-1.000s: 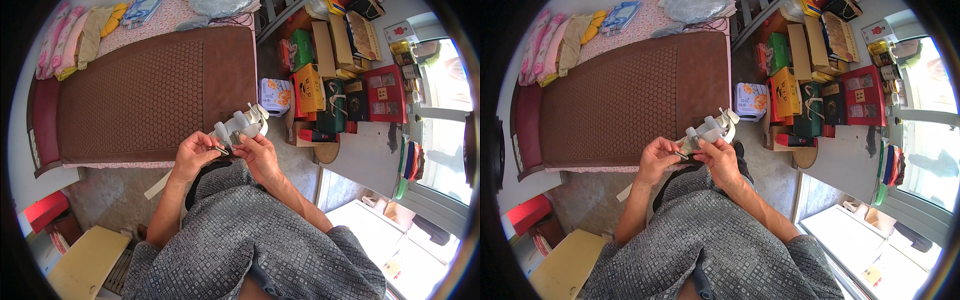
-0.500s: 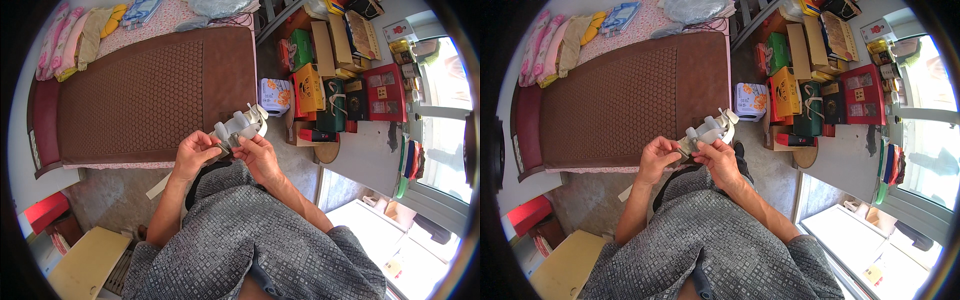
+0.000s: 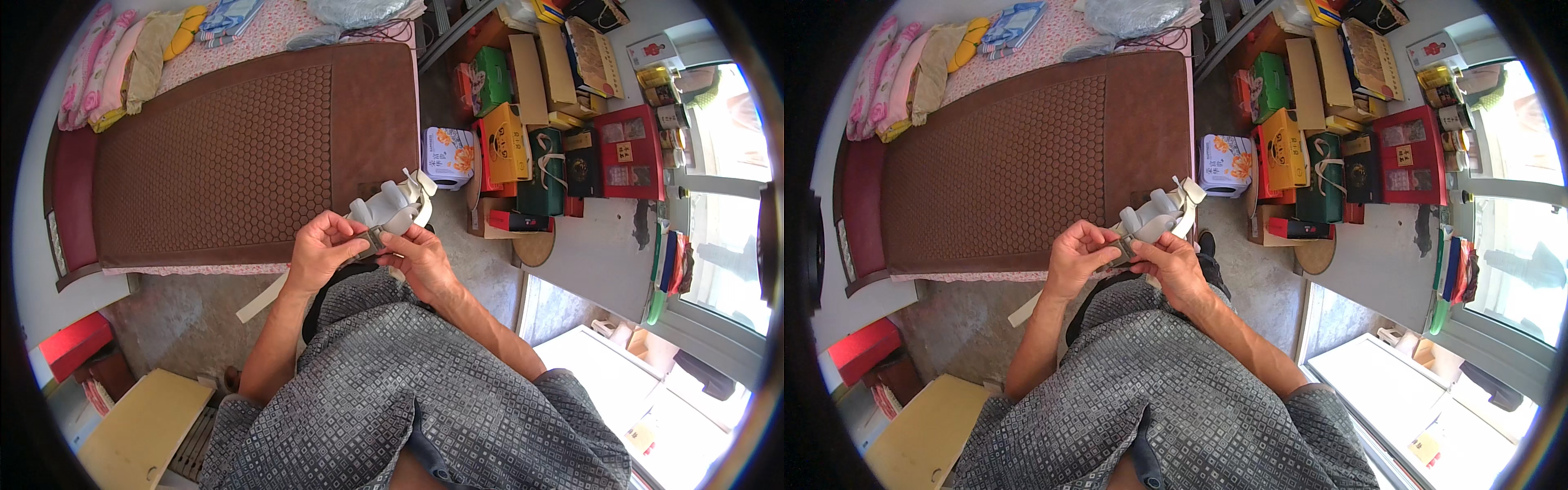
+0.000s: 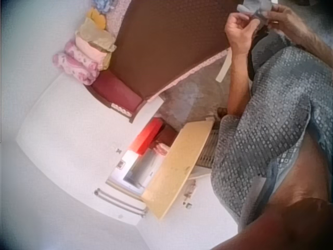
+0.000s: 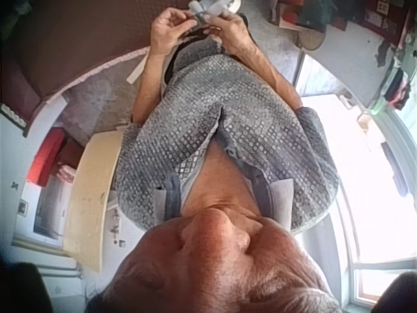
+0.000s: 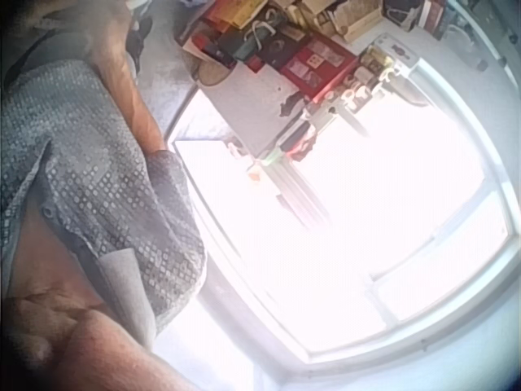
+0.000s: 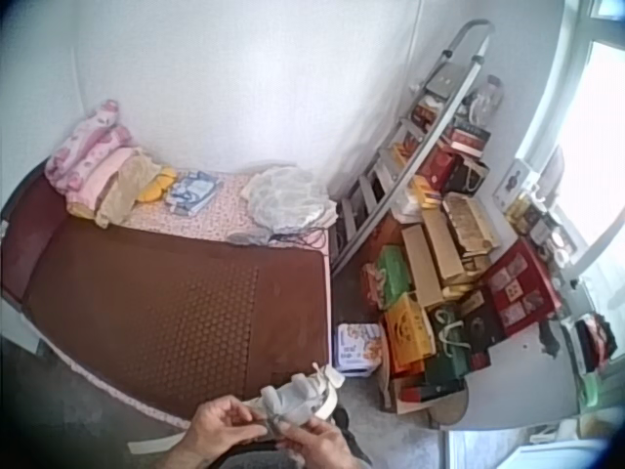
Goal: The person fastens the strap buckle of a traction brace, carries and places it onto a bed in another room, transports a heating mat onto a bed, and arranges a wrapped cushion, folded cloths, and a controller on the bed.
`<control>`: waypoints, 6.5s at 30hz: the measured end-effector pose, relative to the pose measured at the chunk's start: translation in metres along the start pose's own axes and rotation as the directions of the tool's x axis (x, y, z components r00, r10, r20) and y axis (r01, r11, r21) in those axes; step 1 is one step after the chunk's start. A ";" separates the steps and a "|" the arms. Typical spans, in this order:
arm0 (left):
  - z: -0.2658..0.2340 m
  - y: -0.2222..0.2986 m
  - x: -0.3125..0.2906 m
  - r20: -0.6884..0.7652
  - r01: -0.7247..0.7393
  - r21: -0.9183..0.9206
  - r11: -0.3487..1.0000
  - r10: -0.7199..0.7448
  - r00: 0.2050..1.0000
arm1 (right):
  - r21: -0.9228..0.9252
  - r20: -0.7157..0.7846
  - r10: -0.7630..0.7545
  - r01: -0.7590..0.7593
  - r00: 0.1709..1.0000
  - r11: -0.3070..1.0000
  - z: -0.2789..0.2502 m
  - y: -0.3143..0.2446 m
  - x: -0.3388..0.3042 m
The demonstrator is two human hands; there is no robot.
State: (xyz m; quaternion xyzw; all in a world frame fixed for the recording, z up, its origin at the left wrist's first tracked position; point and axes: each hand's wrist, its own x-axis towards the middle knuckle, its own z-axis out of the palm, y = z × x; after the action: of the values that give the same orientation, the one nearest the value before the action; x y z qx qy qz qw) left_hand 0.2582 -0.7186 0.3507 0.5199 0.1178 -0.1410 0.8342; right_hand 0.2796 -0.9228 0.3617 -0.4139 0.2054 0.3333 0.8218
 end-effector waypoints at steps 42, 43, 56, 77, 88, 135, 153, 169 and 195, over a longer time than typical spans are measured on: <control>0.031 -0.044 0.002 -0.108 -0.091 0.742 0.664 0.253 0.962 | 0.075 -0.104 -0.123 0.131 0.987 0.989 0.004 0.028 0.010; 0.030 -0.045 0.001 -0.110 -0.090 0.742 0.664 0.253 0.961 | 0.057 -0.106 -0.141 0.147 0.984 0.987 0.006 0.026 0.009; 0.034 -0.020 -0.001 -0.165 0.160 0.755 0.636 -0.052 0.985 | -0.238 -0.129 -0.237 0.202 0.963 0.950 0.002 0.032 0.012; 0.030 -0.004 0.003 -0.015 0.023 0.616 0.787 -0.018 1.000 | -0.173 -0.088 -0.244 0.226 0.966 0.959 -0.003 0.021 0.013; 0.031 -0.014 0.006 -0.101 0.108 0.744 0.659 -0.049 0.994 | -0.324 -0.084 -0.253 0.214 0.964 0.922 0.007 0.016 0.007; 0.022 -0.019 0.012 0.030 0.179 0.386 0.905 -0.207 0.978 | -0.333 -0.040 -0.341 0.309 0.939 0.891 0.014 0.018 0.004; 0.012 -0.019 -0.001 -0.042 0.066 0.488 0.870 -0.052 0.998 | -0.377 -0.093 -0.318 0.262 0.944 0.888 0.008 0.013 0.011; 0.027 -0.007 -0.001 0.009 -0.031 0.559 0.829 0.032 0.999 | -0.275 -0.063 -0.300 0.273 0.952 0.922 0.007 0.011 0.002; 0.012 -0.029 -0.023 -0.121 0.189 0.412 0.891 -0.152 0.981 | -0.009 -0.093 -0.368 0.369 0.925 0.930 -0.006 -0.013 0.019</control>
State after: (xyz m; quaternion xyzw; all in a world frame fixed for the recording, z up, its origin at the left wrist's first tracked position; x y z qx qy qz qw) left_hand 0.2267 -0.7387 0.3391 0.6810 0.1652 -0.2133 0.6808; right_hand 0.3023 -0.9263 0.3536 -0.4567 0.1636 0.1526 0.8610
